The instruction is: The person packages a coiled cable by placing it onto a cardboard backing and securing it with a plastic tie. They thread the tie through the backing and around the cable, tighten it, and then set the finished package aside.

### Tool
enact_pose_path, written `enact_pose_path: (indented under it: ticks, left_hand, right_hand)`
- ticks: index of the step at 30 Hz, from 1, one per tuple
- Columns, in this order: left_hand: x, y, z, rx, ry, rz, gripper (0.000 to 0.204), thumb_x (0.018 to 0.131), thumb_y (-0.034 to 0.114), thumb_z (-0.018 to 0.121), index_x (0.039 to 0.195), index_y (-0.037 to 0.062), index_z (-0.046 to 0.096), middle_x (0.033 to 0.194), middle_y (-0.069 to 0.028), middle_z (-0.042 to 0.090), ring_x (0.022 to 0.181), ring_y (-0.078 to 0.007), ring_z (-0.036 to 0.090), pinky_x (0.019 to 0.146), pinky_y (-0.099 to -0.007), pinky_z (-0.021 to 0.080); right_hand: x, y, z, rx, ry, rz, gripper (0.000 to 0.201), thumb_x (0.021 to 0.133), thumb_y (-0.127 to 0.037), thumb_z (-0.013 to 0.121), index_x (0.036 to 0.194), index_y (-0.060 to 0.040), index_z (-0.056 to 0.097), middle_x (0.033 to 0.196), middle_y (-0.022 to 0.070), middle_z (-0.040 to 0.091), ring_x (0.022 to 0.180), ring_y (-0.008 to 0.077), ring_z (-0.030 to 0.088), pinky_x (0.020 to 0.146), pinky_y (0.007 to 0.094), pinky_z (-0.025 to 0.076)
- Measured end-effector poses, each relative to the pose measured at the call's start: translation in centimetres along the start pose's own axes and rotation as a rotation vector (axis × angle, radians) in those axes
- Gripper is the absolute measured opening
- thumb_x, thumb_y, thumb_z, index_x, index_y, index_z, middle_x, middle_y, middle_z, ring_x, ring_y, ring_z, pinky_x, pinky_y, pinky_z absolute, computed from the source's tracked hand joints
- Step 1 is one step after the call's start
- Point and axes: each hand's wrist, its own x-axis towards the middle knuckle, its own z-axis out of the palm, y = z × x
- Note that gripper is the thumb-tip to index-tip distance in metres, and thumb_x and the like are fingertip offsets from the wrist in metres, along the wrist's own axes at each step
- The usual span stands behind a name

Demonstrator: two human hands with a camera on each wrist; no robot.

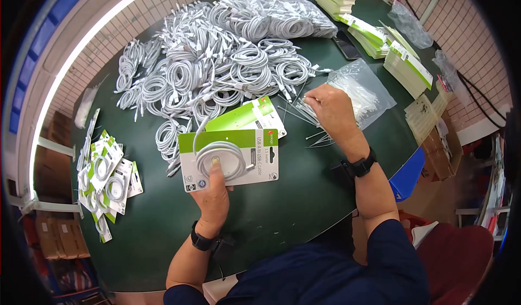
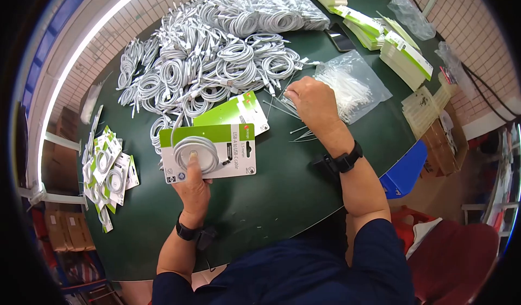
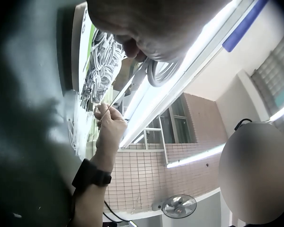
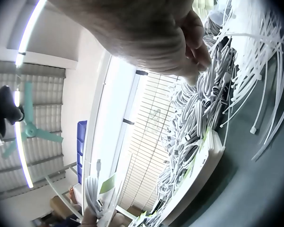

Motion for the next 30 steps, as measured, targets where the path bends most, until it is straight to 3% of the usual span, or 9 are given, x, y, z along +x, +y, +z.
enact_pose_path:
  ticks: [2,6,12,15,18,20,23,28,30]
  left_hand:
    - [-0.4,0.3,0.1,0.066,-0.018,0.080,0.034,0.099,0.014,0.066,0.128,0.0013,0.055,0.102,-0.0084,0.068,0.062,-0.0095,0.063,0.038,-0.0220,0.044]
    - [-0.6,-0.6,-0.8,-0.007,-0.178,0.227,0.053,0.098,0.003,0.061,0.149,-0.0051,0.046,0.129,-0.0184,0.068,0.111,-0.0232,0.071,0.098,-0.0384,0.058]
    - [-1.4,-0.6,-1.9,0.292,-0.364,0.529,0.042,0.096,0.014,0.072,0.133,-0.0028,0.059,0.116,-0.0146,0.072,0.100,-0.0248,0.073,0.086,-0.0362,0.060]
    - [-1.0,-1.3,-3.4,0.630,-0.483,0.705,0.033,0.080,0.010,0.083,0.109,-0.0023,0.075,0.082,-0.0112,0.074,0.068,-0.0290,0.072,0.060,-0.0333,0.055]
    - [-0.1,2.7,-1.5,0.446,-0.757,0.889,0.035,0.076,0.009,0.081,0.108,-0.0031,0.074,0.076,-0.0081,0.070,0.061,-0.0235,0.066,0.053,-0.0325,0.050]
    - [-0.3,2.4,-1.0,0.432,-0.737,1.074,0.041,0.074,0.010,0.079,0.112,-0.0046,0.073,0.074,-0.0063,0.065,0.060,-0.0196,0.062,0.051,-0.0311,0.046]
    - [-0.8,3.5,-1.4,0.519,-0.856,1.068,0.045,0.071,0.013,0.083,0.112,-0.0035,0.074,0.079,-0.0093,0.070,0.064,-0.0237,0.065,0.053,-0.0346,0.047]
    - [-1.7,3.6,-0.9,0.518,-0.873,1.147,0.049,0.066,0.017,0.084,0.111,0.0002,0.074,0.075,-0.0044,0.064,0.063,-0.0172,0.060,0.051,-0.0308,0.044]
    - [-2.3,3.8,-1.0,0.515,-0.893,1.147,0.049,0.065,0.018,0.085,0.110,0.0020,0.073,0.074,-0.0033,0.062,0.063,-0.0160,0.059,0.051,-0.0296,0.043]
  right_hand:
    - [0.2,-0.5,-0.4,0.151,0.089,-0.026,0.013,0.090,-0.019,0.079,0.095,-0.0068,0.078,0.092,0.0117,0.075,0.084,0.0332,0.073,0.074,0.0416,0.058]
    - [0.6,-2.4,-1.9,0.399,0.183,-0.100,0.012,0.087,-0.004,0.082,0.097,-0.0008,0.076,0.096,0.0131,0.077,0.081,0.0271,0.074,0.070,0.0342,0.058]
    - [0.6,-4.0,-3.1,0.601,0.168,-0.246,0.016,0.085,0.007,0.079,0.099,-0.0016,0.078,0.099,0.0113,0.077,0.086,0.0213,0.074,0.076,0.0305,0.059]
    - [0.4,-4.5,-3.5,0.733,0.050,-0.303,0.021,0.083,0.009,0.078,0.099,-0.0036,0.079,0.101,0.0116,0.076,0.088,0.0211,0.074,0.077,0.0308,0.060]
    - [-0.2,-5.2,-3.6,0.835,-0.082,-0.313,0.024,0.081,0.010,0.079,0.099,-0.0054,0.080,0.101,0.0124,0.076,0.088,0.0208,0.073,0.077,0.0304,0.060]
    - [-0.3,-5.5,-3.7,0.889,-0.113,-0.344,0.022,0.081,0.010,0.080,0.098,-0.0042,0.079,0.098,0.0129,0.076,0.087,0.0210,0.074,0.076,0.0304,0.060]
    - [-1.0,-6.1,-3.7,1.037,-0.178,-0.303,0.020,0.081,0.010,0.081,0.097,-0.0016,0.079,0.097,0.0116,0.079,0.088,0.0198,0.076,0.078,0.0288,0.059]
    - [-1.4,-7.6,-5.1,1.305,-0.252,-0.338,0.020,0.080,0.015,0.078,0.098,0.0079,0.074,0.093,0.0233,0.075,0.082,0.0254,0.075,0.070,0.0320,0.061]
    - [-2.1,-7.8,-5.2,1.240,-0.268,-0.353,0.015,0.093,-0.011,0.079,0.102,-0.0043,0.069,0.087,0.0139,0.071,0.061,0.0151,0.062,0.056,0.0267,0.045]
